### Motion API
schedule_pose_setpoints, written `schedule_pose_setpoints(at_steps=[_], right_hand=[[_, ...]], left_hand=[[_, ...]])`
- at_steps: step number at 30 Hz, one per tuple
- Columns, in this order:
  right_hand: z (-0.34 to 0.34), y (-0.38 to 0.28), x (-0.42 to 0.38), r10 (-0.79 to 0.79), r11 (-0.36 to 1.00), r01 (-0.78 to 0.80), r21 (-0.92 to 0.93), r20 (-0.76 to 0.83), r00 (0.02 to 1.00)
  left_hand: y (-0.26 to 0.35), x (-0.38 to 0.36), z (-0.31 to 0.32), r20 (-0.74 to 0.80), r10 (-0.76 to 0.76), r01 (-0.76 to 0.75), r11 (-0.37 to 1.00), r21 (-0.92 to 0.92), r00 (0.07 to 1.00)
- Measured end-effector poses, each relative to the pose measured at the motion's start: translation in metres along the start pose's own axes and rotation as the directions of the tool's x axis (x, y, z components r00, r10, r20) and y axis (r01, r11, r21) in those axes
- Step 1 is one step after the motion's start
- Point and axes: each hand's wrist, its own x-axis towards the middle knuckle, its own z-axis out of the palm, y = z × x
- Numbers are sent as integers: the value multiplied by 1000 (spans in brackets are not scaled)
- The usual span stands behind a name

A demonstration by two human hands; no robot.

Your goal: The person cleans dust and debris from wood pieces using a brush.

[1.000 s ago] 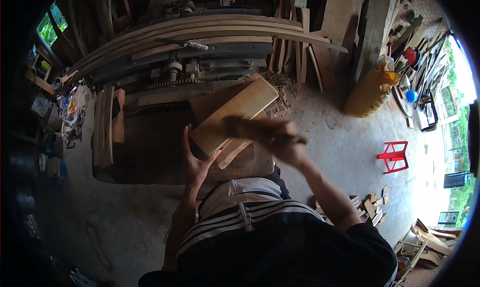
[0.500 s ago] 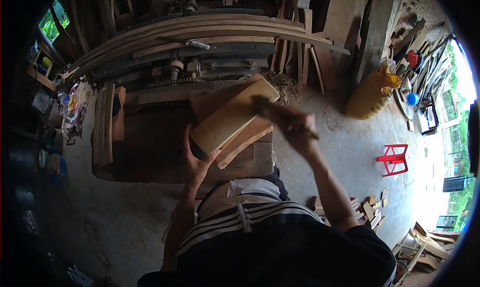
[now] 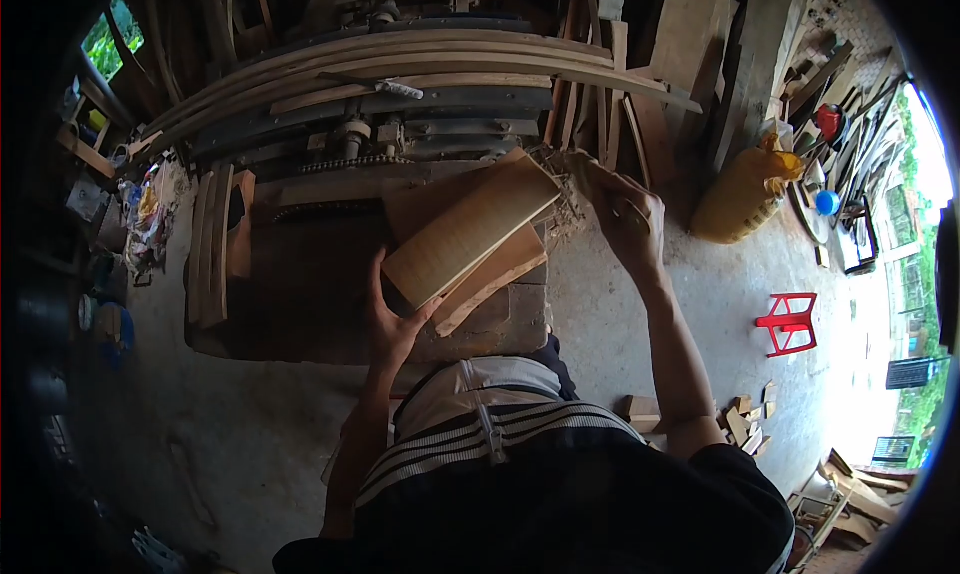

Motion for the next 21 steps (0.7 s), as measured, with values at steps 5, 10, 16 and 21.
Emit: schedule_pose_setpoints(at_steps=[5,10,16,21], right_hand=[[31,-51,-23,-241,921,111,375,320,916],[36,13,11,-158,935,145,324,13,987],[35,-47,1,-213,937,124,325,252,944],[71,-18,0,-11,996,54,-70,514,858]], left_hand=[[-7,-3,3,-6,-19,18,990,-137,1000],[-1,-3,-1,-12,4,-4,1000,7,1000],[-1,-3,2,5,-6,6,1000,-12,1000],[-4,-3,0,-7,50,-50,999,20,999]])
